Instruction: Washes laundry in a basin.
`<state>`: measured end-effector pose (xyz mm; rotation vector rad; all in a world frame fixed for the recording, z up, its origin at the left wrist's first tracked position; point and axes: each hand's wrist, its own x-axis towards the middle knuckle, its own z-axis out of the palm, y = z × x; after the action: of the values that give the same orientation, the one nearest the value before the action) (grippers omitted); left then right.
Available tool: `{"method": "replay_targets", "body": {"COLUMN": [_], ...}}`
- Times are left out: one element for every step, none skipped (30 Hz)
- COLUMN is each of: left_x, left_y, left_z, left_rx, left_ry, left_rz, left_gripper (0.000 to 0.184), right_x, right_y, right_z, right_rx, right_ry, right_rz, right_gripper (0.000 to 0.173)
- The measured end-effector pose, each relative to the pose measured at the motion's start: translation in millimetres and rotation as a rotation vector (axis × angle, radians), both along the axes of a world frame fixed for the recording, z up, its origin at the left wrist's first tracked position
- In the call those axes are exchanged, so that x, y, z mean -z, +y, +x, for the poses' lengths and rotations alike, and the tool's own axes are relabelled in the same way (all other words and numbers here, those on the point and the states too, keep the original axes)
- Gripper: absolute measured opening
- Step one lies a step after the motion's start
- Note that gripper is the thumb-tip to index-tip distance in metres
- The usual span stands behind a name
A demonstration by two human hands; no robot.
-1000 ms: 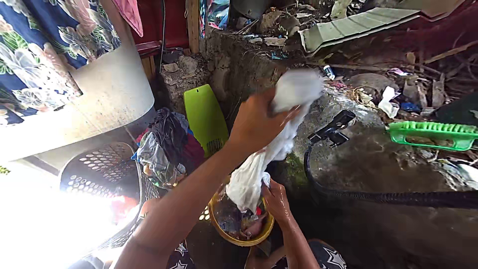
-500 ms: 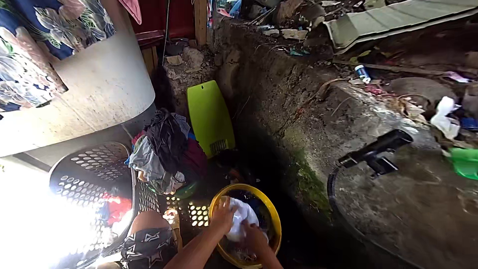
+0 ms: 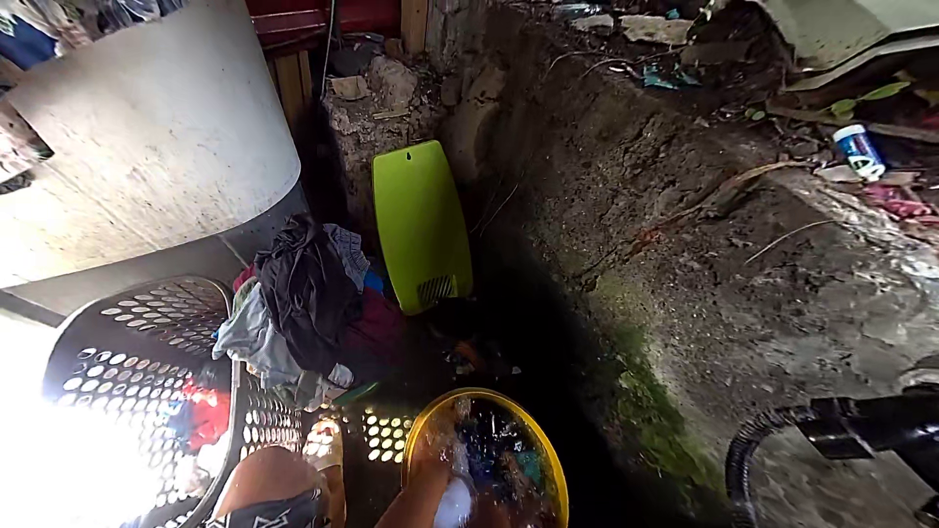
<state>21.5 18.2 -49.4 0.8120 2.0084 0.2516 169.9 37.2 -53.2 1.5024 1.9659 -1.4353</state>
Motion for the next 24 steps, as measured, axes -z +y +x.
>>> {"method": "replay_targets", "body": {"left_x": [-7,-18,-25,-28,-27,-24,-28,-40,-56,-68,-71,-64,-50,-34,-20,-13,-15,-25,-40,-56,-73,-94,-116,-135], "left_y": [-4,-4,-2,3,6,7,3,-6,-17,-30,-42,-51,-56,-57,-56,-54,-49,-42,-35,-29,-25,-22,-21,-21], "left_z": [-1,-5,-11,-18,-26,-35,-43,-49,-52,-51,-46,-37,-26,-13,-1,9,17,21,23,27,32,35,37,39], "left_rx": [0.017,0.056,0.138,0.260,0.384,0.467,0.477,0.436,0.378,0.315,0.255,0.191,0.123,0.061,-0.016,-0.097,-0.179,-0.261,-0.355,-0.465,-0.579,-0.651,-0.665,-0.647], "left_ry": [-0.032,-0.051,-0.074,-0.111,-0.134,-0.158,-0.215,-0.304,-0.387,-0.454,-0.492,-0.491,-0.442,-0.366,-0.285,-0.194,-0.116,-0.101,-0.170,-0.284,-0.411,-0.521,-0.589,-0.641], "left_rz": [-0.022,-0.033,-0.043,-0.069,-0.049,0.025,0.132,0.241,0.343,0.447,0.552,0.671,0.799,0.894,0.948,0.957,0.935,0.903,0.892,0.926,0.982,1.033,1.088,1.158], "left_gripper": [0.055,0.055,0.054,0.052,0.046,0.042,0.043,0.054,0.071,0.091,0.112,0.128,0.137,0.139,0.134,0.122,0.102,0.079,0.063,0.056,0.051,0.047,0.047,0.047], "right_x": [-5,-3,0,-5,-9,-17,-32,-59,-94,-133,-173,-208,-239,-265,-285,-300,-311,-315,-311,-302,-289,-275,-258,-239], "right_y": [-2,-3,5,18,32,41,43,40,36,30,26,21,17,12,8,5,3,2,5,8,13,17,22,26], "right_z": [4,6,1,-6,-15,-19,-19,-20,-23,-29,-34,-38,-40,-39,-35,-30,-25,-21,-17,-10,-1,9,19,28], "right_rx": [0.047,0.014,-0.110,-0.261,-0.411,-0.431,-0.309,-0.134,0.040,0.202,0.341,0.451,0.543,0.617,0.666,0.697,0.710,0.694,0.647,0.562,0.437,0.301,0.152,0.020], "right_ry": [0.019,-0.009,-0.066,-0.119,-0.161,-0.105,0.042,0.225,0.389,0.513,0.616,0.714,0.808,0.903,0.996,1.070,1.122,1.147,1.131,1.049,0.891,0.675,0.476,0.328], "right_rz": [-0.033,-0.005,0.034,0.036,0.048,0.080,0.111,0.139,0.162,0.165,0.162,0.178,0.184,0.184,0.187,0.211,0.270,0.359,0.471,0.595,0.711,0.796,0.826,0.779], "right_gripper": [0.042,0.042,0.042,0.043,0.048,0.050,0.048,0.043,0.040,0.039,0.037,0.033,0.028,0.023,0.021,0.021,0.023,0.024,0.027,0.031,0.037,0.041,0.046,0.054]}}
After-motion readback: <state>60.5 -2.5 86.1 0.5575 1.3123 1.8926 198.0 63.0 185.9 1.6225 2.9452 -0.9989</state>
